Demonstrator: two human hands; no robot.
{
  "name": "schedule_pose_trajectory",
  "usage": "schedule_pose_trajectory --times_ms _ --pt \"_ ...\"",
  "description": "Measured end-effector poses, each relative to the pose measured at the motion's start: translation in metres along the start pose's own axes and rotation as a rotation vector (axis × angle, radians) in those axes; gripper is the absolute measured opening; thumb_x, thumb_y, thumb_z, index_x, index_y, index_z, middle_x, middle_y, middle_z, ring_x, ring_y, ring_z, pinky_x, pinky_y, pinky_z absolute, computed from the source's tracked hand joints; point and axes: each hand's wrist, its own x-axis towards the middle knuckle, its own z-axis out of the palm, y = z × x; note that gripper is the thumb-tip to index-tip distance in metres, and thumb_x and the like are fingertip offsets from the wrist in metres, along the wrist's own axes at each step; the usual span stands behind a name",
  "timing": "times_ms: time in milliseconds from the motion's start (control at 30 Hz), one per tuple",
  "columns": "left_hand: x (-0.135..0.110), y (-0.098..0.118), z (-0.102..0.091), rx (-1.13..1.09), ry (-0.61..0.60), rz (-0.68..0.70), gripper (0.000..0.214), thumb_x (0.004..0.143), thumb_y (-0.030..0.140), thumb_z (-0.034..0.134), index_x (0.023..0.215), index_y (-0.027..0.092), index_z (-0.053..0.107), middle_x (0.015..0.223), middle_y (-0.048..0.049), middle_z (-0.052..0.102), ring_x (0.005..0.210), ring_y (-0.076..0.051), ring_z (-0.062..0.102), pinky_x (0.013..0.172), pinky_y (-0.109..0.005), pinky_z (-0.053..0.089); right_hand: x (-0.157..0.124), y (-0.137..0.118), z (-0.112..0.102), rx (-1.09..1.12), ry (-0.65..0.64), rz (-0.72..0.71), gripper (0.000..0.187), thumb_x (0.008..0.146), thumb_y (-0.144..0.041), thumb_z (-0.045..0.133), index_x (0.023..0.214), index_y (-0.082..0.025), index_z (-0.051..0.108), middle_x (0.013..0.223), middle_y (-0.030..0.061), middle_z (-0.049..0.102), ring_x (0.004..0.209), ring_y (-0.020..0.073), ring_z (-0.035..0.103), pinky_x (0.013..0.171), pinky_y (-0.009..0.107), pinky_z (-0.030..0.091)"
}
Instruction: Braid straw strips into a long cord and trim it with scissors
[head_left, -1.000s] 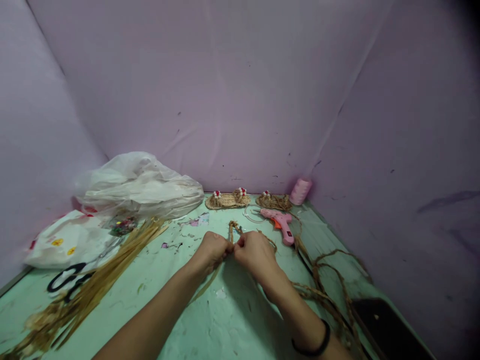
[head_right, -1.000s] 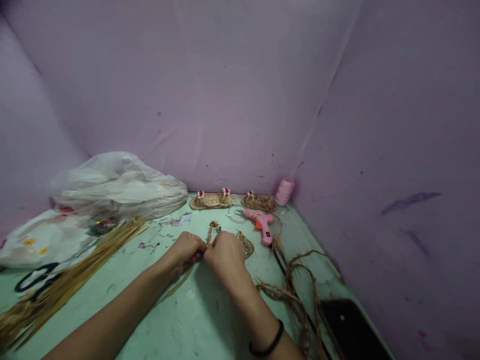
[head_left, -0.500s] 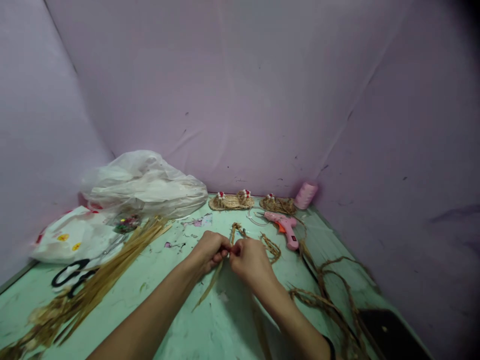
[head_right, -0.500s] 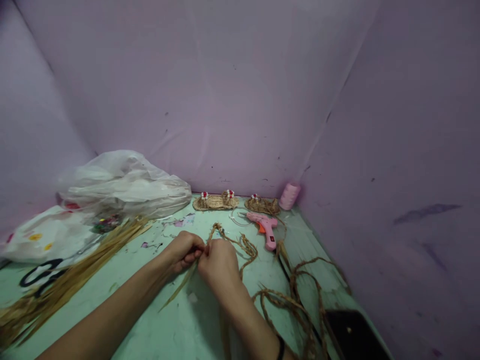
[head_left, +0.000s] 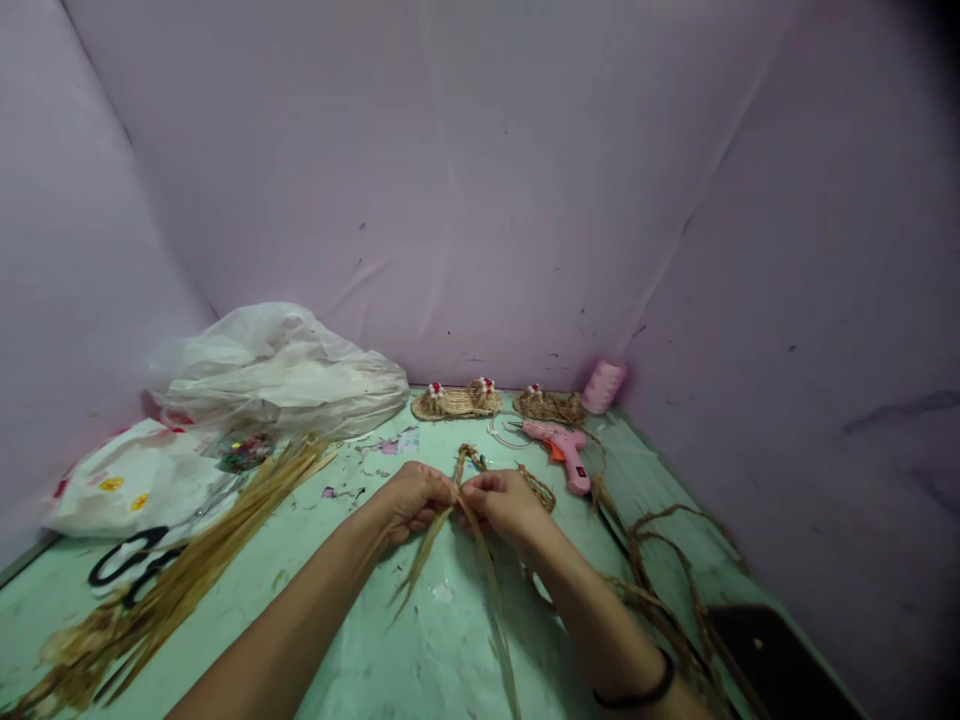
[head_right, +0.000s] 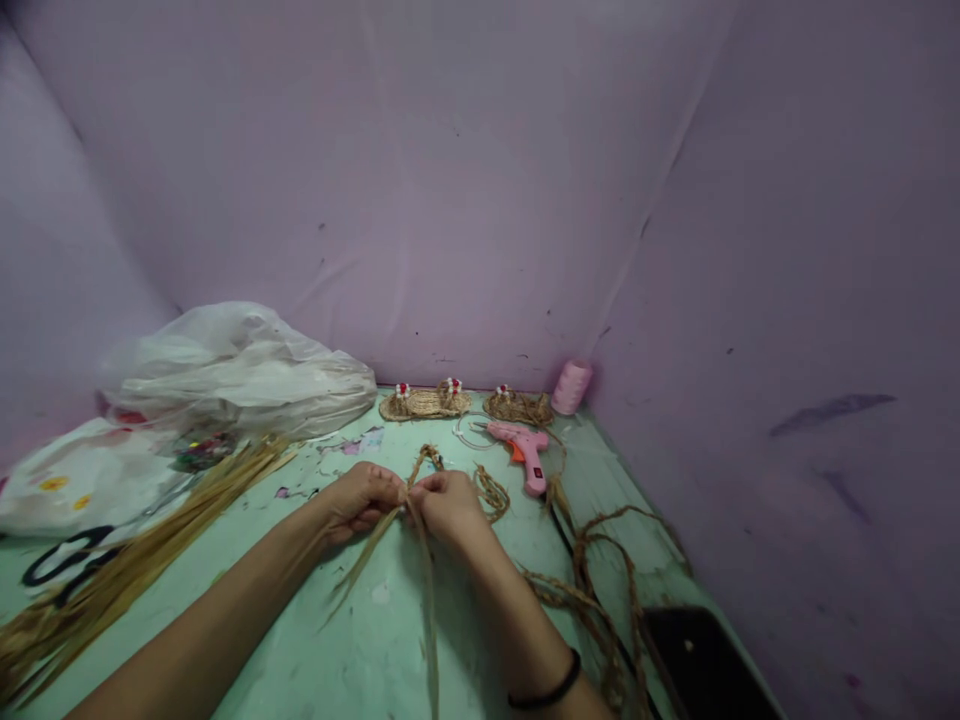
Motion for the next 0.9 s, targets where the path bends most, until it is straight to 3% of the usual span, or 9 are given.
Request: schedule_pose_trajectory --times_ms 233,400,633,767,900 --pt "-0.003 0.001 0.004 0.062 0.029 0.033 0.007 0.047 0.017 0.05 0.052 0.013 0.053 0.036 0.0035 0.045 0.028 -0.002 0.02 0.033 -0.019 0.008 -0.009 -0.001 0.011 0.209 0.033 0.093 0.017 0.065 -0.007 0.053 0.05 -0.015 0.05 0.038 -0.0041 0.05 0.031 0.0055 0.041 0.034 0.017 0.033" --pt "0.0 -0.002 0.005 0.141 0.073 0.153 0.009 0.045 0.013 0.048 0.05 0.011 0.056 0.039 0.0016 0.05 0.034 -0.004 0.031 0.038 -0.019 0.02 -0.012 -0.001 0.011 0.404 -0.004 0.142 0.011 0.062 -0.007 0.052 0.053 -0.013 0.051 0.041 -0.001 0.053 0.036 0.0068 0.048 0.042 0.019 0.043" --pt "-0.006 0.008 -0.007 0.459 0.064 0.172 0.01 0.049 0.013 0.05 0.048 0.011 0.06 0.039 0.0019 0.048 0.04 -0.008 0.035 0.043 -0.02 0.026 -0.003 0.007 0.013 0.279 0.063 0.081 0.006 0.055 -0.009 0.052 0.05 -0.011 0.055 0.038 -0.0035 0.048 0.031 0.0026 0.029 0.031 0.017 0.016" --pt "-0.023 0.017 -0.002 0.734 0.193 0.142 0.012 0.054 0.018 0.052 0.046 0.013 0.059 0.039 0.0 0.047 0.042 -0.01 0.039 0.044 -0.022 0.027 -0.002 0.011 0.016 0.284 0.052 0.044 0.006 0.054 -0.015 0.053 0.05 -0.011 0.055 0.035 -0.0045 0.043 0.03 0.0021 0.025 0.032 0.018 0.014" --pt "-0.038 0.008 0.028 0.955 0.392 0.205 0.013 0.059 0.02 0.052 0.049 0.015 0.058 0.047 -0.0045 0.05 0.047 -0.015 0.046 0.047 -0.024 0.026 -0.003 0.013 0.018 0.351 0.071 0.042 0.005 0.052 -0.017 0.053 0.054 -0.013 0.053 0.035 -0.005 0.043 0.031 0.0031 0.028 0.033 0.018 0.014"
